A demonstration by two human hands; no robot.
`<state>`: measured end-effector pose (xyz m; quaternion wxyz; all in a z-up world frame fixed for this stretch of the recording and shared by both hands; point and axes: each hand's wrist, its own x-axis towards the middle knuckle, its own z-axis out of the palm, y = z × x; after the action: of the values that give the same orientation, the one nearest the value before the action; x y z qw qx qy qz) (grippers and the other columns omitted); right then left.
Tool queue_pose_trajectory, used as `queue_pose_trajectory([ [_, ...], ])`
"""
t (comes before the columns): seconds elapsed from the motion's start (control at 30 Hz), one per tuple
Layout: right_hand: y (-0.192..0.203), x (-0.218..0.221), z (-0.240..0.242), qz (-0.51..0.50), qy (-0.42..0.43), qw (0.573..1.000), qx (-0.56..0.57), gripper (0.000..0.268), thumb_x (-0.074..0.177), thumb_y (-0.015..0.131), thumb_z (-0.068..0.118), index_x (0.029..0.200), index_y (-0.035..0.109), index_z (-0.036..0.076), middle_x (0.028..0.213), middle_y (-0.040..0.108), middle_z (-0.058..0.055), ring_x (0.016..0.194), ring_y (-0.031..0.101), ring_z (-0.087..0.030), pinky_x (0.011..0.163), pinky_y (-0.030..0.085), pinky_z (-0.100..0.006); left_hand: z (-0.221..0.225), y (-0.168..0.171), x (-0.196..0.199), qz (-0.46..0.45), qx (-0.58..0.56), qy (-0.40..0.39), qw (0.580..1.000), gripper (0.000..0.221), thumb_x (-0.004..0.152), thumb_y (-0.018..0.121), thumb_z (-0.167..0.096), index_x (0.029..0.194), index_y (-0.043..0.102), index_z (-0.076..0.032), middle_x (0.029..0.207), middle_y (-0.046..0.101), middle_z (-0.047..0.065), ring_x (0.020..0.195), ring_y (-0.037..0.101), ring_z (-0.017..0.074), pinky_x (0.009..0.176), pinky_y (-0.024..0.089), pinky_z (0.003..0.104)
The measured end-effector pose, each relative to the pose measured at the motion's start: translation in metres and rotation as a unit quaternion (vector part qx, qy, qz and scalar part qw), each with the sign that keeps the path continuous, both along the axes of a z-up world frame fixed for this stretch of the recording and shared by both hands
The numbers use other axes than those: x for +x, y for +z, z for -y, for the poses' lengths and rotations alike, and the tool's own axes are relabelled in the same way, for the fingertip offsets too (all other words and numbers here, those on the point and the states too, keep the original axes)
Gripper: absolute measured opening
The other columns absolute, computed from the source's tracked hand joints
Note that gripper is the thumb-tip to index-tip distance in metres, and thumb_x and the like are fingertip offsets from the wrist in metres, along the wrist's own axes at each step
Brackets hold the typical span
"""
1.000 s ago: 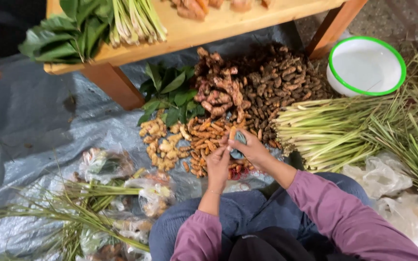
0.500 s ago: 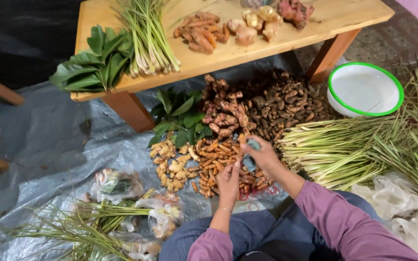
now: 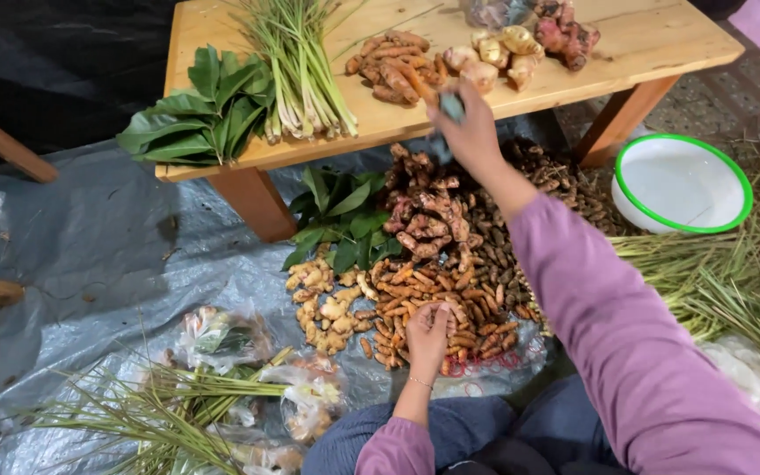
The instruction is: The person is scraping the outer skin off turmeric roots using a small handheld tool while sitting on a tarp.
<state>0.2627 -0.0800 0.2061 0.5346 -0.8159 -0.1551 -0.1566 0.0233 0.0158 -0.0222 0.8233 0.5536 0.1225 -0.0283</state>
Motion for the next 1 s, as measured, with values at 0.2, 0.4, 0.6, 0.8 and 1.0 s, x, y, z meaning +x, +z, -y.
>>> queue_pose_trajectory([
  [0.2, 0.010, 0.078, -0.022, 0.265, -0.067, 0.956, -0.110, 0.031, 0.077, 0.076, -0.008, 0.101, 0.061, 0.003, 0.094, 0.070, -0.012, 0.079, 0.067, -0.029, 0.073, 0.054, -0.038, -0.004, 0.003, 0.002, -0.021, 0.000, -0.014, 1.000, 0.016, 0.098, 0.059, -0.004, 0.100, 0.070, 0.006, 0.074, 0.064, 0.007, 0.059, 0.057, 0.0121, 0.056, 0.049, 0.023],
  [0.4, 0.001, 0.106, -0.037, 0.274, -0.044, 0.951, -0.135, 0.024, 0.080, 0.078, -0.004, 0.101, 0.067, -0.001, 0.093, 0.068, -0.014, 0.073, 0.064, -0.028, 0.069, 0.053, -0.038, -0.009, -0.005, 0.007, -0.032, 0.023, -0.021, 0.999, 0.018, 0.098, 0.060, -0.009, 0.103, 0.070, 0.005, 0.079, 0.066, 0.007, 0.064, 0.061, 0.0118, 0.062, 0.053, 0.023],
  [0.6, 0.001, 0.086, -0.015, 0.248, -0.034, 0.961, -0.119, 0.021, 0.090, 0.074, -0.003, 0.108, 0.068, 0.005, 0.100, 0.072, -0.010, 0.085, 0.070, -0.022, 0.076, 0.059, -0.033, -0.009, 0.000, 0.006, 0.010, 0.074, -0.060, 0.995, 0.015, 0.093, 0.067, -0.007, 0.101, 0.073, 0.003, 0.075, 0.065, 0.003, 0.060, 0.054, 0.0080, 0.052, 0.043, 0.019],
  [0.8, -0.034, -0.035, 0.022, 0.056, 0.050, 0.997, 0.002, 0.019, 0.088, 0.070, -0.006, 0.106, 0.068, 0.000, 0.096, 0.069, -0.005, 0.078, 0.062, -0.012, 0.075, 0.053, -0.024, -0.004, -0.067, 0.010, 0.065, 0.008, -0.019, 0.998, 0.015, 0.091, 0.065, -0.003, 0.105, 0.071, 0.001, 0.082, 0.066, 0.002, 0.071, 0.057, 0.0087, 0.064, 0.048, 0.021],
  [1.0, -0.177, -0.139, 0.066, -0.064, 0.021, 0.994, -0.085, 0.030, 0.081, 0.084, 0.017, 0.108, 0.072, 0.012, 0.094, 0.071, -0.011, 0.095, 0.069, -0.031, 0.086, 0.052, -0.043, -0.009, -0.055, 0.007, 0.076, 0.094, 0.049, 0.991, 0.014, 0.093, 0.063, -0.004, 0.103, 0.072, -0.008, 0.076, 0.067, 0.004, 0.064, 0.063, 0.0099, 0.058, 0.052, 0.020],
])
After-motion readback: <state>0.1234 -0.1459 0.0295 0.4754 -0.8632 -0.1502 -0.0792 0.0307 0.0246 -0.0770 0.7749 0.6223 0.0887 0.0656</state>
